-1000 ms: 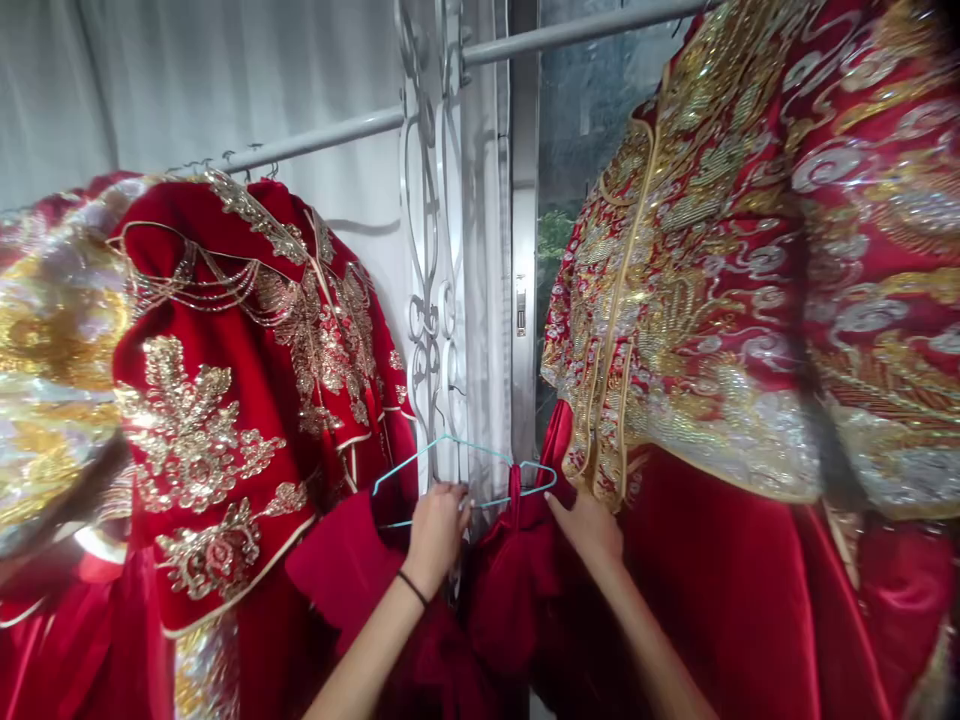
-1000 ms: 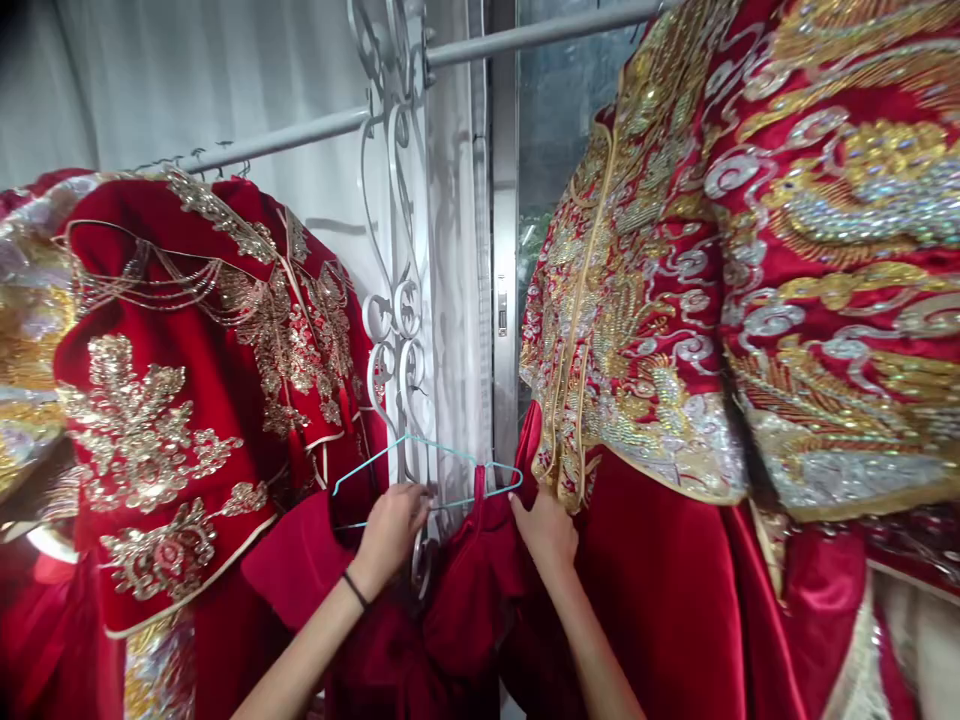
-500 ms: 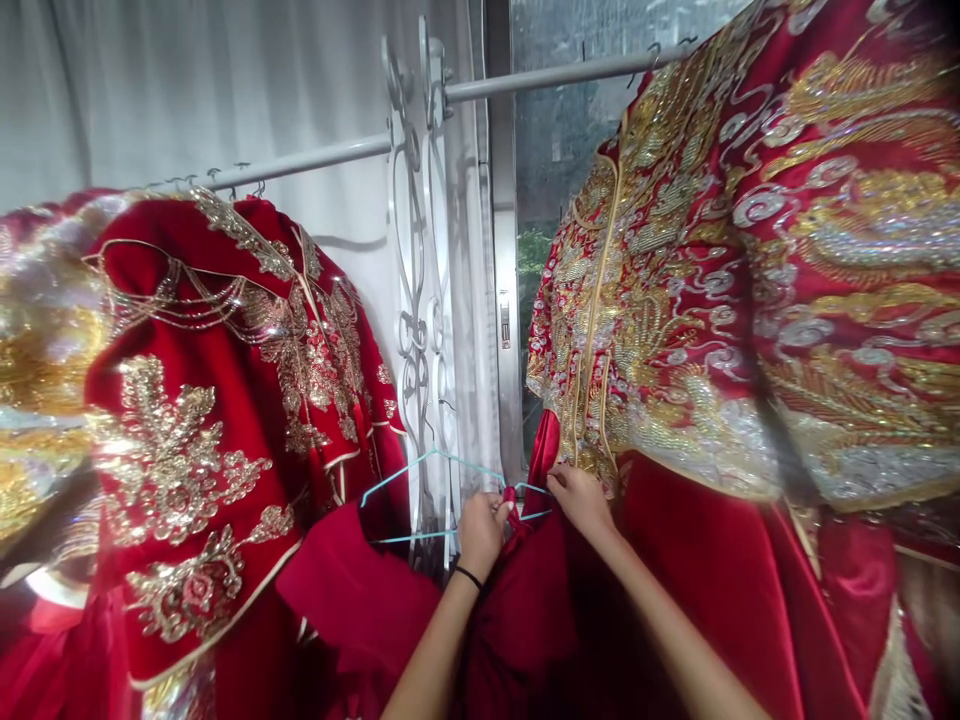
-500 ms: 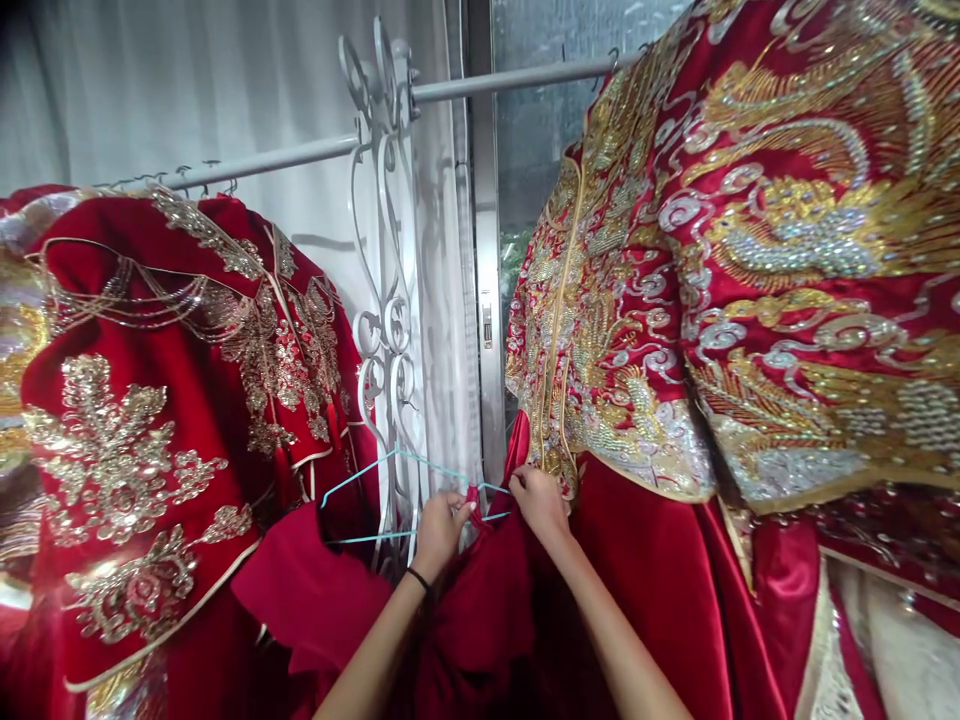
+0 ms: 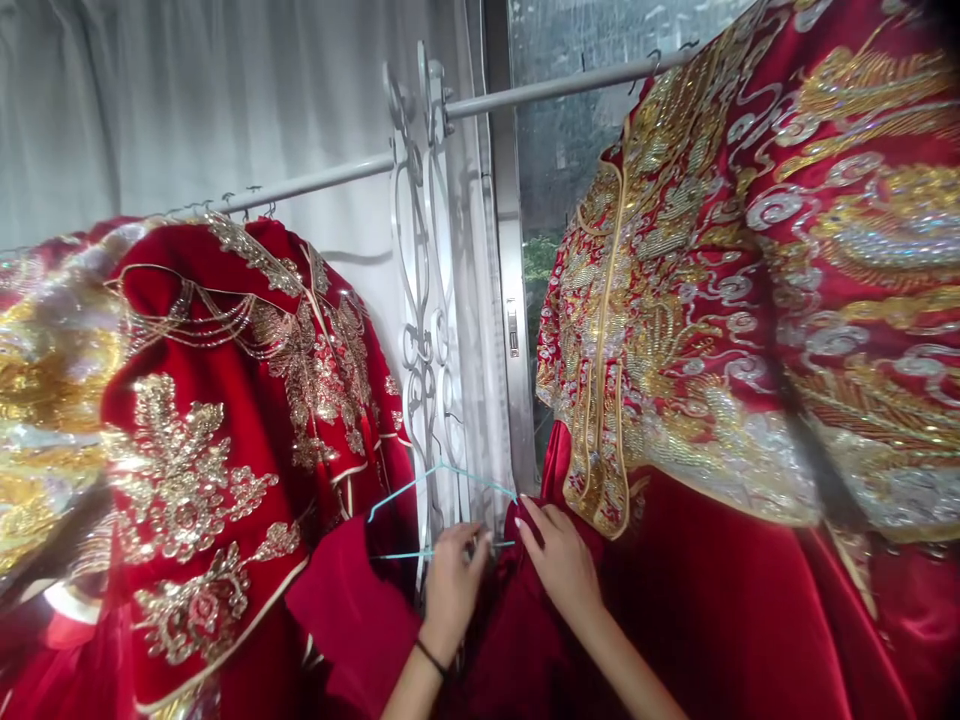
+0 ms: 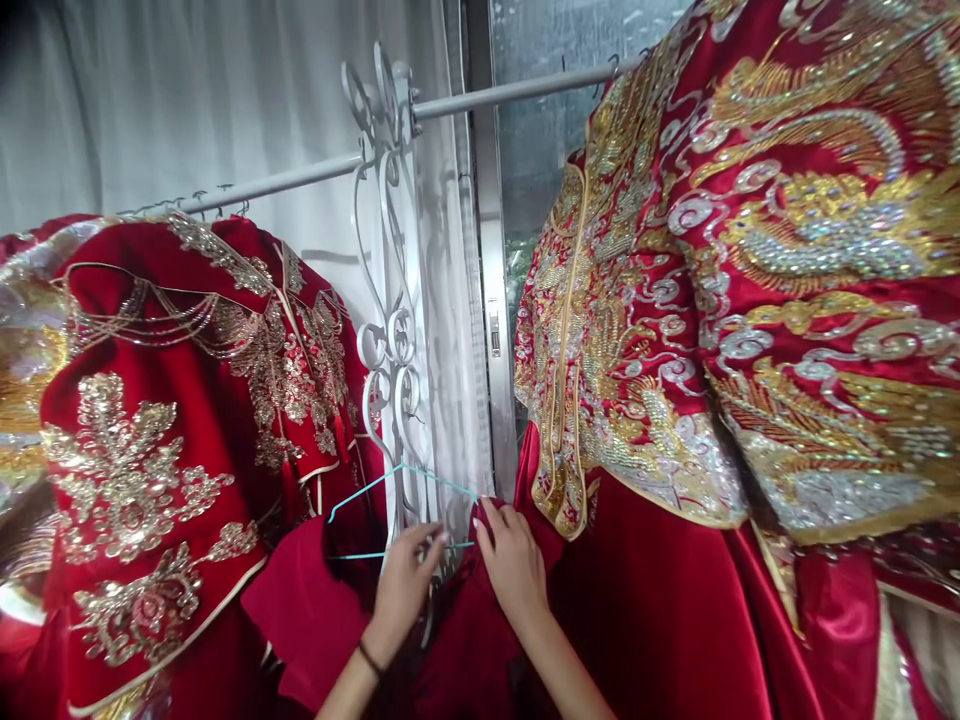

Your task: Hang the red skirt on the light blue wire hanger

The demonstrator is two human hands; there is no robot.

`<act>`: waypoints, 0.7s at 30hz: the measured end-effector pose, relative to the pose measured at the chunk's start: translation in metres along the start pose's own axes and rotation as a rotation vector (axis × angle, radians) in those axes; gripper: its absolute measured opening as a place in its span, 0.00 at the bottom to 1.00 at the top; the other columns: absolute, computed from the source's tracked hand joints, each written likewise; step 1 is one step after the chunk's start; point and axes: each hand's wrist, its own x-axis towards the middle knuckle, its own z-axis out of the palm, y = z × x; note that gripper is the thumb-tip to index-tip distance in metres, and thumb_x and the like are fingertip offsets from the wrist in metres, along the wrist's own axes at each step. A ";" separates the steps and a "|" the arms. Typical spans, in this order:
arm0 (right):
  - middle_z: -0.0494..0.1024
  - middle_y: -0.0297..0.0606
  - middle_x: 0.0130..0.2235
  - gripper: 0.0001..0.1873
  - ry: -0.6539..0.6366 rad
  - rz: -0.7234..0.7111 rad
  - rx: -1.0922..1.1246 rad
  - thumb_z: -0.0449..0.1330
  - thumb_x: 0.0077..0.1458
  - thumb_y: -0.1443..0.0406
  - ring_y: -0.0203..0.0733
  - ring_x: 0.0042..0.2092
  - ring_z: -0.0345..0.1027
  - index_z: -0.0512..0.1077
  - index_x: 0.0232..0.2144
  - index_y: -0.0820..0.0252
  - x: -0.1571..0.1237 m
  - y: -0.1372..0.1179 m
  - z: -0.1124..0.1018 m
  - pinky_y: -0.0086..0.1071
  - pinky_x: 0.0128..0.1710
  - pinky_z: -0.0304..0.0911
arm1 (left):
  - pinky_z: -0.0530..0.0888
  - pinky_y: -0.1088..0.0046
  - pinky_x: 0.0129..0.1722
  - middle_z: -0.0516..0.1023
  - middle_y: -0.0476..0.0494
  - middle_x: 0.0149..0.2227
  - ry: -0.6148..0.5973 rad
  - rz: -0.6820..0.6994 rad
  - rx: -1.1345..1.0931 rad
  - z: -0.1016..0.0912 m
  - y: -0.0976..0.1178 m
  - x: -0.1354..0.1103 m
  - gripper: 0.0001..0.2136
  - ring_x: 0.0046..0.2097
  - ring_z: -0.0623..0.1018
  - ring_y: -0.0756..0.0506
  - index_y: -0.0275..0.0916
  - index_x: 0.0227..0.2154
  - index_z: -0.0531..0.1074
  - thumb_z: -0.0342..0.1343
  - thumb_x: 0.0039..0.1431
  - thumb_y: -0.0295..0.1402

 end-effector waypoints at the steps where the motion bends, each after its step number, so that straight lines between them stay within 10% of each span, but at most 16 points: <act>1: 0.74 0.44 0.39 0.19 0.043 0.014 0.051 0.48 0.57 0.61 0.46 0.42 0.68 0.68 0.47 0.61 0.001 0.005 -0.001 0.36 0.40 0.64 | 0.67 0.66 0.50 0.77 0.40 0.43 0.087 -0.003 0.097 -0.022 -0.007 -0.005 0.15 0.46 0.73 0.43 0.38 0.40 0.73 0.45 0.57 0.39; 4: 0.74 0.46 0.43 0.21 0.147 0.093 0.157 0.50 0.54 0.59 0.48 0.46 0.66 0.69 0.46 0.63 0.016 0.010 -0.005 0.40 0.47 0.61 | 0.64 0.62 0.53 0.73 0.35 0.46 0.400 -0.059 0.444 -0.087 -0.029 -0.013 0.19 0.49 0.69 0.40 0.36 0.44 0.70 0.40 0.59 0.39; 7: 0.74 0.49 0.45 0.21 0.047 0.165 0.131 0.52 0.52 0.60 0.50 0.48 0.66 0.71 0.44 0.66 0.032 -0.001 -0.002 0.41 0.49 0.60 | 0.64 0.58 0.52 0.68 0.26 0.49 0.427 -0.237 0.677 -0.116 -0.040 -0.011 0.25 0.52 0.67 0.35 0.27 0.50 0.64 0.39 0.58 0.41; 13: 0.66 0.55 0.54 0.23 -0.032 0.211 -0.149 0.48 0.56 0.62 0.60 0.58 0.54 0.68 0.48 0.71 0.017 -0.024 0.027 0.56 0.54 0.47 | 0.66 0.49 0.46 0.60 0.17 0.56 0.288 -0.502 0.804 -0.093 -0.031 -0.009 0.31 0.58 0.61 0.28 0.24 0.53 0.58 0.39 0.58 0.47; 21: 0.69 0.53 0.52 0.24 -0.033 0.091 -0.088 0.47 0.56 0.62 0.54 0.56 0.59 0.65 0.51 0.69 0.007 0.015 0.041 0.47 0.54 0.54 | 0.68 0.62 0.44 0.74 0.33 0.46 0.185 -0.337 0.901 -0.116 -0.044 -0.021 0.17 0.46 0.74 0.38 0.33 0.47 0.64 0.40 0.60 0.35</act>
